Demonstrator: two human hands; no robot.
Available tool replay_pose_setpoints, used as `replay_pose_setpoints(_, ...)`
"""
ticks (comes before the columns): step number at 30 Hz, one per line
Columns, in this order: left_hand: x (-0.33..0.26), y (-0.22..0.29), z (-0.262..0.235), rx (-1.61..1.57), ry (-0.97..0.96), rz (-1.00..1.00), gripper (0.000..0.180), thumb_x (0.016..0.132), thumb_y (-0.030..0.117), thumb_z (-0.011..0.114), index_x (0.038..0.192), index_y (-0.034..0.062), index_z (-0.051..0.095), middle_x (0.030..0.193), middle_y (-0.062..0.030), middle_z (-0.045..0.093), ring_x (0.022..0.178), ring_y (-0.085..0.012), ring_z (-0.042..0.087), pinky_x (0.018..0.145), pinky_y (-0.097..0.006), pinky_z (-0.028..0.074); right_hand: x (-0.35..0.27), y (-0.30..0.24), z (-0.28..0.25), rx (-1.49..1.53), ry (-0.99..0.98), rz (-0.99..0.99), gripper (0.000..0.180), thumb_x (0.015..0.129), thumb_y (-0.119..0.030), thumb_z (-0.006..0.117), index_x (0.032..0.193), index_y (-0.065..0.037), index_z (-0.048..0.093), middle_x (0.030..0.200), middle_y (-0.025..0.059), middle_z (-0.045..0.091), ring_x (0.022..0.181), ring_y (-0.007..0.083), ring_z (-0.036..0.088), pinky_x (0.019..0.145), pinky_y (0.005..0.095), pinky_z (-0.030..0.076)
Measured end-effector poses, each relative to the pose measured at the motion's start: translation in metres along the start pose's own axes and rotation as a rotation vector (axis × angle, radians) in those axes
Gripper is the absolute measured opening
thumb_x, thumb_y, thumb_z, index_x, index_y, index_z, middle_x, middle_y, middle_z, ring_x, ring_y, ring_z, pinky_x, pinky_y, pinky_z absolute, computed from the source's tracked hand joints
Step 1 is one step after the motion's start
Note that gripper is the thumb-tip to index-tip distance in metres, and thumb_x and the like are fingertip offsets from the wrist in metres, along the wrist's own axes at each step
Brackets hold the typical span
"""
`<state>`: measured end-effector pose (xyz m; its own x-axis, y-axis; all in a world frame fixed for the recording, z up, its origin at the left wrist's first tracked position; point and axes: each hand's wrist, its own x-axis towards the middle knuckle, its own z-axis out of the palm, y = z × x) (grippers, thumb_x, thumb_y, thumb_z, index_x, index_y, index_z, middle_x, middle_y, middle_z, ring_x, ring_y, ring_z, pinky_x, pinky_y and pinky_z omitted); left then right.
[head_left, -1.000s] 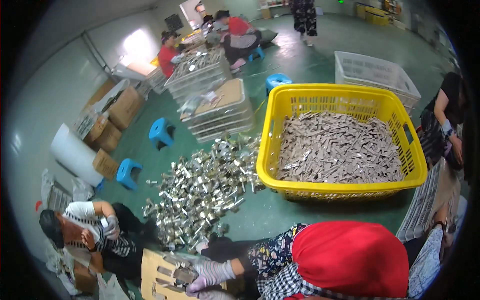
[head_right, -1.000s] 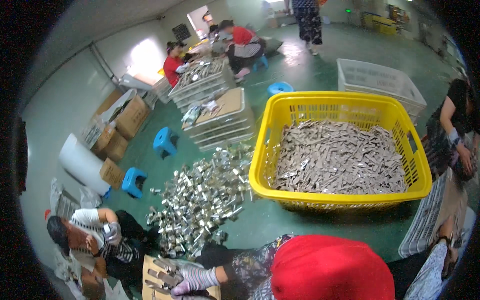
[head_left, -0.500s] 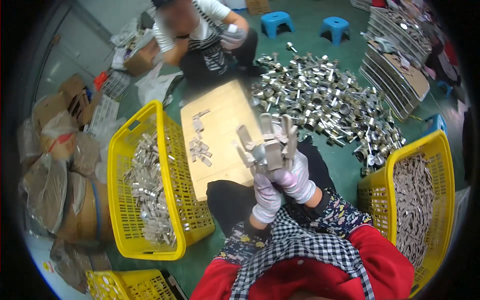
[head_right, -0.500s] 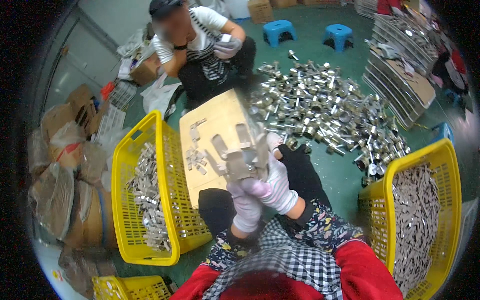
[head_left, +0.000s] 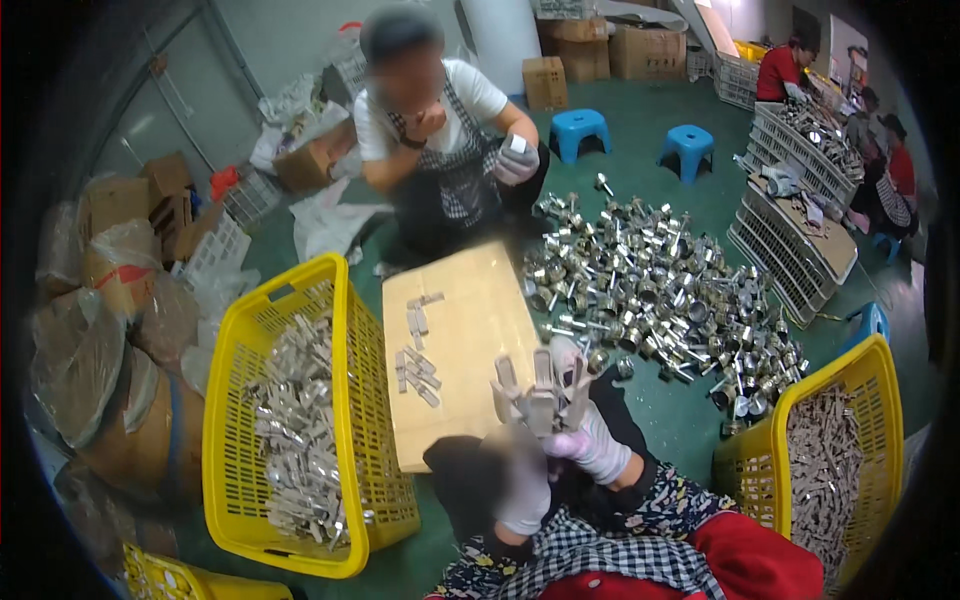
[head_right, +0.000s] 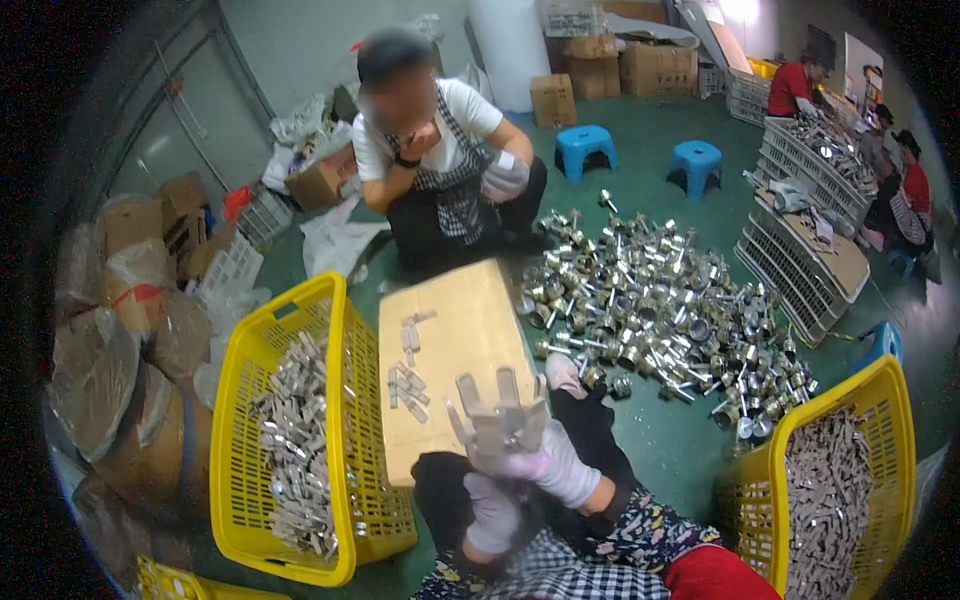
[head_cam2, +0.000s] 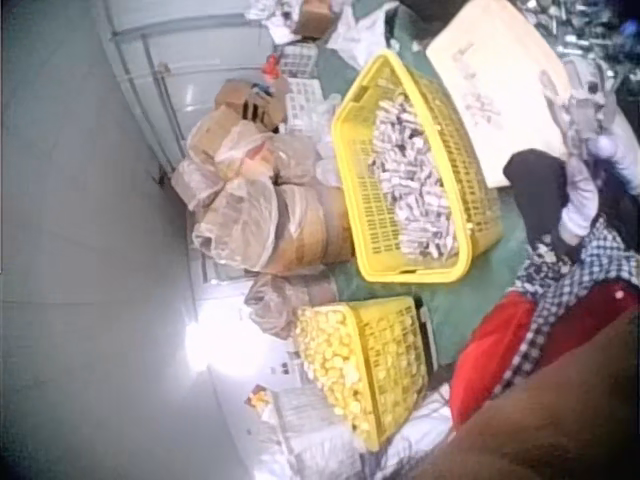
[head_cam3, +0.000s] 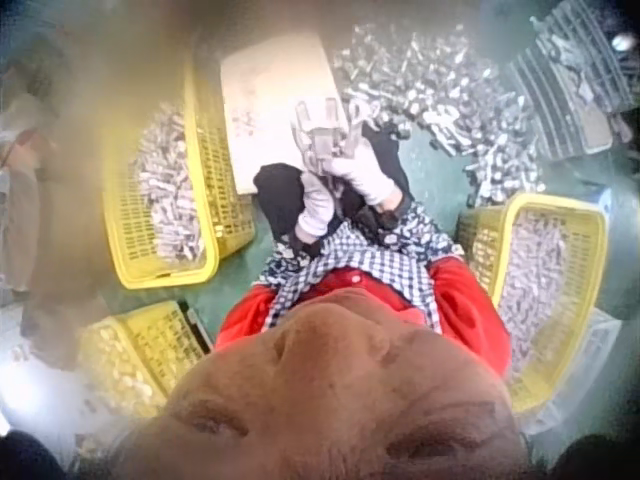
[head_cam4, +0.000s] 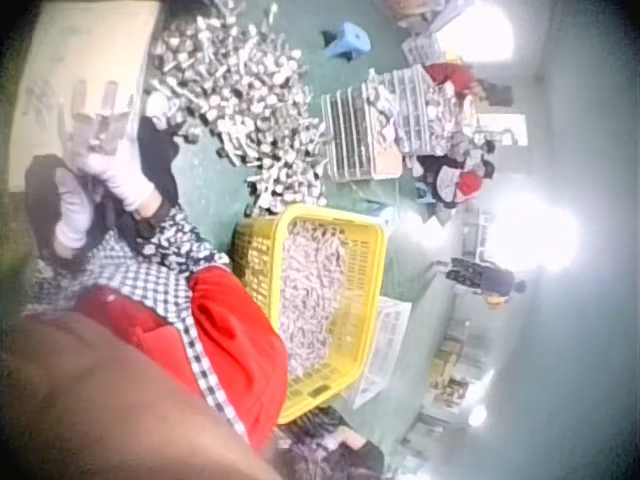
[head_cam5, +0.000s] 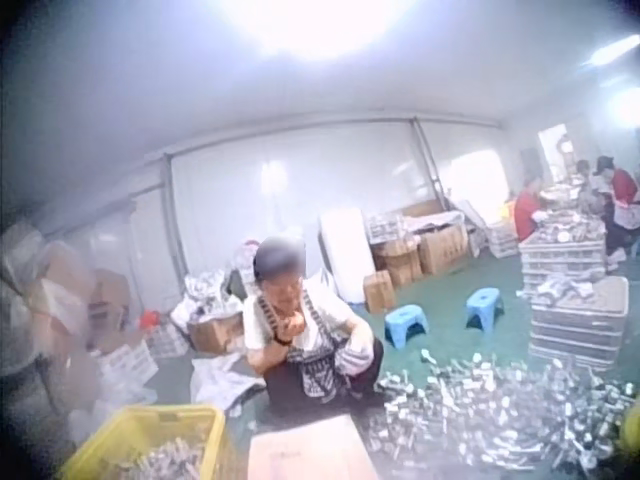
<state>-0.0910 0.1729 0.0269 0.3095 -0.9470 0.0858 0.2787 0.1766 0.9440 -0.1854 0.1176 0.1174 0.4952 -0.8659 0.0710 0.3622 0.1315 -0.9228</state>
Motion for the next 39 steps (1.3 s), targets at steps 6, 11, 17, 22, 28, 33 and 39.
replay_pose_setpoints(6, 0.004, 0.006, -0.018, 0.675, -0.069, 0.011, 0.044, 0.082, 0.022, 0.05, 0.118, 0.0004, 0.039, 0.105, -0.0143, 0.049, 0.094, -0.0294, 0.051, 0.078, -0.036, 0.042, 0.017, 0.021, -0.007, -0.06, -0.14, -0.019, 0.056, 0.065, -0.026, 0.07, 0.111, -0.004, 0.046, 0.1, 0.0074, 0.056, 0.092, 0.0172, 0.054, 0.081, 0.0286, 0.043)
replay_pose_setpoints(11, 0.005, -0.005, -0.015, -0.575, 0.138, -0.121, 0.051, 0.084, 0.022, 0.051, 0.125, 0.0037, 0.026, 0.112, -0.0132, 0.042, 0.1, -0.0249, 0.047, 0.087, -0.036, 0.039, 0.024, 0.047, -0.008, -0.224, -0.129, -0.019, 0.043, 0.065, -0.028, 0.068, 0.101, -0.008, 0.056, 0.099, 0.0119, 0.056, 0.077, 0.0221, 0.059, 0.072, 0.0286, 0.047)
replay_pose_setpoints(17, 0.019, -0.014, -0.016, -0.825, 0.07, -0.377, 0.057, 0.085, 0.049, 0.034, 0.125, 0.009, 0.025, 0.109, -0.008, 0.037, 0.1, -0.023, 0.035, 0.083, -0.035, 0.031, 0.03, 0.056, -0.012, -0.408, -0.002, 0.057, 0.078, 0.057, -0.045, 0.073, 0.115, -0.001, 0.045, 0.103, 0.0076, 0.056, 0.094, 0.0161, 0.054, 0.083, 0.0279, 0.042)
replay_pose_setpoints(22, 0.024, 0.001, -0.013, -0.903, -0.01, -0.722, 0.067, 0.078, 0.066, 0.023, 0.105, 0.0072, 0.041, 0.069, -0.0044, 0.038, 0.058, -0.0173, 0.035, 0.051, -0.029, 0.029, 0.029, 0.056, -0.02, 0.407, -0.193, 0.227, 0.089, 0.057, -0.038, 0.074, 0.126, -0.001, 0.032, 0.117, 0.0074, 0.047, 0.108, 0.0164, 0.047, 0.092, 0.03, 0.037)
replay_pose_setpoints(28, 0.028, -0.004, -0.015, -0.168, 0.225, -0.207, 0.07, 0.078, 0.067, 0.032, 0.114, 0.0077, 0.043, 0.092, -0.0054, 0.054, 0.062, -0.0131, 0.05, 0.045, -0.024, 0.038, 0.043, 0.048, -0.017, -0.044, -0.096, 0.342, 0.079, 0.058, -0.032, 0.071, 0.121, 0.0, 0.037, 0.111, 0.0092, 0.051, 0.099, 0.0206, 0.052, 0.089, 0.0329, 0.039)
replay_pose_setpoints(33, 0.027, 0.007, -0.009, -0.231, 0.092, -0.156, 0.069, 0.079, 0.067, 0.032, 0.109, 0.0064, 0.047, 0.084, -0.0029, 0.056, 0.057, -0.0094, 0.05, 0.043, -0.02, 0.036, 0.043, 0.054, -0.01, -0.606, -0.018, -0.077, 0.075, 0.053, -0.03, 0.076, 0.112, 0.0, 0.041, 0.095, 0.0086, 0.055, 0.097, 0.019, 0.052, 0.086, 0.0352, 0.041)
replay_pose_setpoints(39, 0.021, 0.022, 0.0, -0.376, 0.112, -0.225, 0.056, 0.085, 0.052, 0.035, 0.118, 0.0067, 0.04, 0.105, -0.0077, 0.051, 0.085, -0.0165, 0.055, 0.063, -0.026, 0.045, 0.044, 0.047, -0.005, 0.308, 0.045, -0.12, 0.114, 0.046, -0.032, 0.081, 0.132, 0.0, 0.013, 0.128, 0.0155, 0.031, 0.114, 0.027, 0.041, 0.097, 0.0377, 0.033)
